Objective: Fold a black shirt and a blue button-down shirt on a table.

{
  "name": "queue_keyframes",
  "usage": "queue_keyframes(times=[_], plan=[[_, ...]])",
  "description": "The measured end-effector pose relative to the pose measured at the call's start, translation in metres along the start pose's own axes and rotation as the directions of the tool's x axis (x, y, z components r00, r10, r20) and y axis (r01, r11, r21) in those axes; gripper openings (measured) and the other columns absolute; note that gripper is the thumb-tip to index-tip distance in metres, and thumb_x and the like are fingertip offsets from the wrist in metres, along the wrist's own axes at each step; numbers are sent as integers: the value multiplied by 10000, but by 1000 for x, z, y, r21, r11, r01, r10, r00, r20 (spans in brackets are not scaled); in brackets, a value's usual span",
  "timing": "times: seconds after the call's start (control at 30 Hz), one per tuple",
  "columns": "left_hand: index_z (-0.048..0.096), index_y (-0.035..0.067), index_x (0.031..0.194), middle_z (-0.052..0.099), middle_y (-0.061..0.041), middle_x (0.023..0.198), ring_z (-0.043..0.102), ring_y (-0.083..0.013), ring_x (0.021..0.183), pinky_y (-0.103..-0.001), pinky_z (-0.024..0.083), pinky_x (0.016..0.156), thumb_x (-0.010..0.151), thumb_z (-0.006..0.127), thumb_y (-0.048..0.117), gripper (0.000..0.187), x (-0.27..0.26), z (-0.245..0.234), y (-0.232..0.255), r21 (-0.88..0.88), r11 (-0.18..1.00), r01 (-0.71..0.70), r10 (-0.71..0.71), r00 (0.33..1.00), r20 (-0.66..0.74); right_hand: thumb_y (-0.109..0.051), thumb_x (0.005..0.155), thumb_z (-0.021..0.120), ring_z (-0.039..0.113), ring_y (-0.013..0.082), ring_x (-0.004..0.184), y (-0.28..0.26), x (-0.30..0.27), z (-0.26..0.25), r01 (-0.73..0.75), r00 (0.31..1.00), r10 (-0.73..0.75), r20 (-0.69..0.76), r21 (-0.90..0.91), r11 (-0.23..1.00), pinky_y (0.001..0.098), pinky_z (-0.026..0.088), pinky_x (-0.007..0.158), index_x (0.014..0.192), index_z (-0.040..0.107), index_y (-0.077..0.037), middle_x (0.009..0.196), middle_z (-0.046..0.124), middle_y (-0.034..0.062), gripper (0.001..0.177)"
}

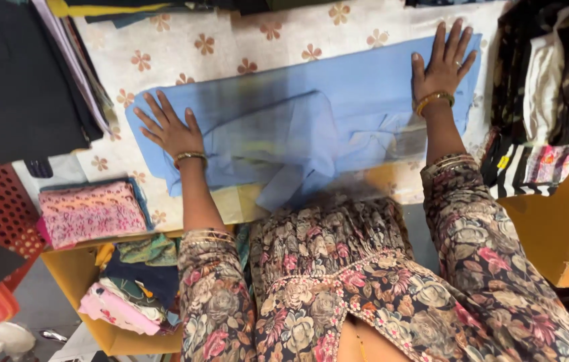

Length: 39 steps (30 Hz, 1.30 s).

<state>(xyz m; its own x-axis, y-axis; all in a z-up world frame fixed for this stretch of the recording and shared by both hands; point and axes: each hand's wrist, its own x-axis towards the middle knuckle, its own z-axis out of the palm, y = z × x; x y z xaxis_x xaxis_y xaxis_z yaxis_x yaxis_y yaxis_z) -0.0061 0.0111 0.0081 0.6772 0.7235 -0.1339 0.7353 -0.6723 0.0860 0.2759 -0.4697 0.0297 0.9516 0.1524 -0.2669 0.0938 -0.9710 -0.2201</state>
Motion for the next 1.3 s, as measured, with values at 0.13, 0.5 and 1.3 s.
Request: queue_keyframes(times=[0.13, 0.5, 1.3], plan=[[282, 226, 1647, 121, -30, 1743, 0, -420, 1578, -709, -17, 1176, 1046, 519, 403, 670, -3, -34, -5, -94, 996, 6, 13, 981, 193, -433, 877, 750, 139, 350, 1585, -3, -17, 0, 25, 999, -22, -31, 108, 994, 665, 44, 1186, 1637, 322, -148, 1714, 205, 122, 918], [391, 249, 1596, 400, -41, 1652, 281, -341, 1551, -609, 129, 1228, 702, 582, -29, 956, -100, 4, 1, -225, 905, -361, 370, 929, -6, -219, 678, 861, 593, 340, 1073, -75, -233, 65, 216, 954, -292, 73, 509, 833, 443, 507, 927, 1363, 529, -34, 1145, 658, 168, 784], [798, 249, 1035, 754, -24, 1072, 581, -264, 1146, -522, 355, 1045, 906, 746, 308, 151, 24, -1, -30, -223, 943, -247, 292, 936, 199, -598, 936, 715, 670, 271, 959, 11, -51, -64, 335, 937, -315, 150, -138, 932, 477, 491, 836, 1219, 710, -257, 948, 763, 66, 443]])
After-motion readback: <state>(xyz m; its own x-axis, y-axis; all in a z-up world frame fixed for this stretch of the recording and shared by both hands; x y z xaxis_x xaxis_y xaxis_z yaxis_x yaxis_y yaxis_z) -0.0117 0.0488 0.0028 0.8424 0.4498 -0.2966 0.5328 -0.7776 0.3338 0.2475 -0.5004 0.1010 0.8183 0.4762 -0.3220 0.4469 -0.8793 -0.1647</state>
